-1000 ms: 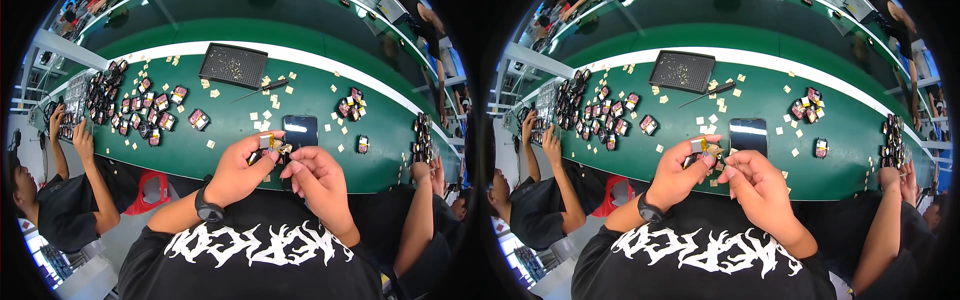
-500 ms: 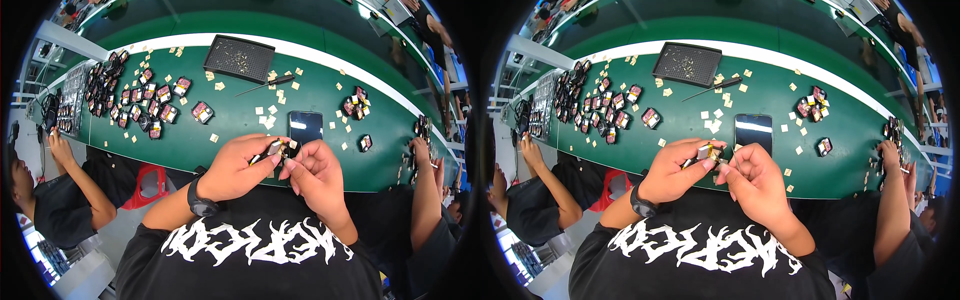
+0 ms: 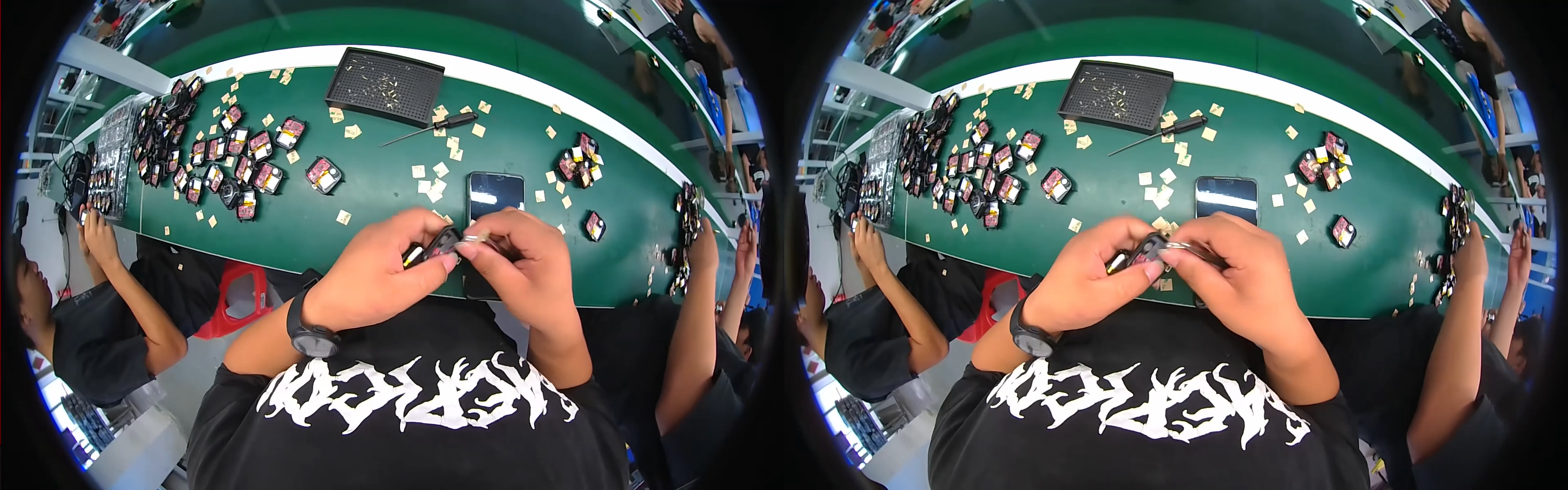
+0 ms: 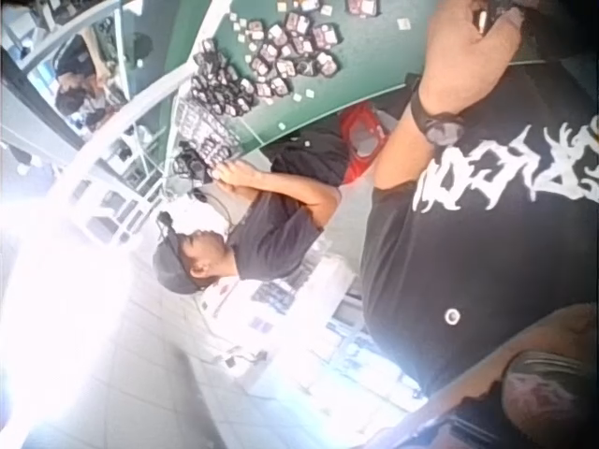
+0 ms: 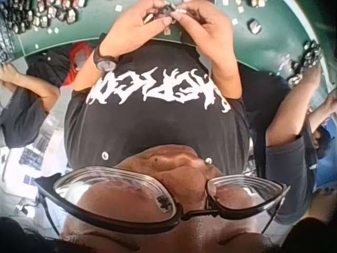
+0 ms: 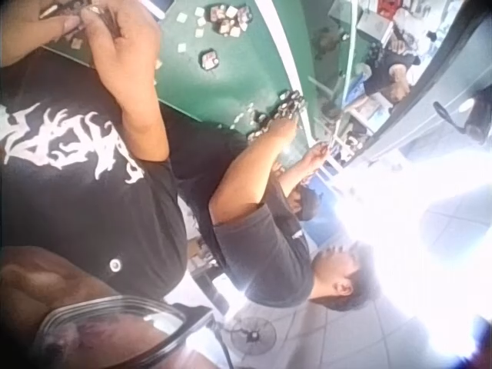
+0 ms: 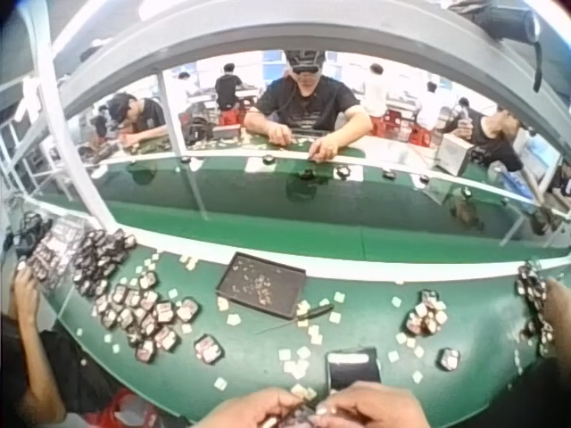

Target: Manually assemble and apply small stickers or components to electronic device parts on a production line.

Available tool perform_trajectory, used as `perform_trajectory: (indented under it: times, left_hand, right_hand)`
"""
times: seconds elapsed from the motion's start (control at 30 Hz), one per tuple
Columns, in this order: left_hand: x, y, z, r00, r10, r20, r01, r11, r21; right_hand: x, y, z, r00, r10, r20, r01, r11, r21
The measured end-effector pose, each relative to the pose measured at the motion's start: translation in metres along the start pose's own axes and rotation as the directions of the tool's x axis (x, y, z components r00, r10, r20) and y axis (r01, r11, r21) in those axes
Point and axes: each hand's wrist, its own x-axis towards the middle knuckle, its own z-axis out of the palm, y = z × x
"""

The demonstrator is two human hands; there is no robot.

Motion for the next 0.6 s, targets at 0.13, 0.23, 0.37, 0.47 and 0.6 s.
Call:
perform_trajectory:
  times: [0.13, 0.23, 0.37, 0.47, 0.6]
  left_hand:
    - [0.000, -0.005, 0.003, 0.983, -0.084, -0.161, 0.055, 0.982, -0.180]
    - [0.003, -0.009, 0.007, 0.974, -0.106, -0.202, 0.037, 0.947, -0.320]
    - [0.004, -0.007, 0.015, 0.958, -0.054, -0.283, -0.031, 0.958, -0.285]
    - [0.005, -0.010, 0.015, 0.949, -0.037, -0.314, -0.045, 0.968, -0.247]
    - [0.007, -0.008, 0.018, 0.947, -0.018, -0.321, -0.059, 0.971, -0.230]
  right_hand:
    - [-0.012, 0.007, 0.008, 0.965, 0.251, -0.078, -0.201, 0.896, 0.396]
    - [-0.013, -0.001, 0.014, 0.941, 0.320, -0.109, -0.229, 0.840, 0.491]
    - [-0.018, -0.002, 0.020, 0.926, 0.327, -0.188, -0.215, 0.867, 0.449]
    - [-0.022, 0.005, 0.022, 0.925, 0.325, -0.197, -0.227, 0.888, 0.401]
    - [-0.023, 0.012, 0.026, 0.927, 0.246, -0.282, -0.145, 0.931, 0.335]
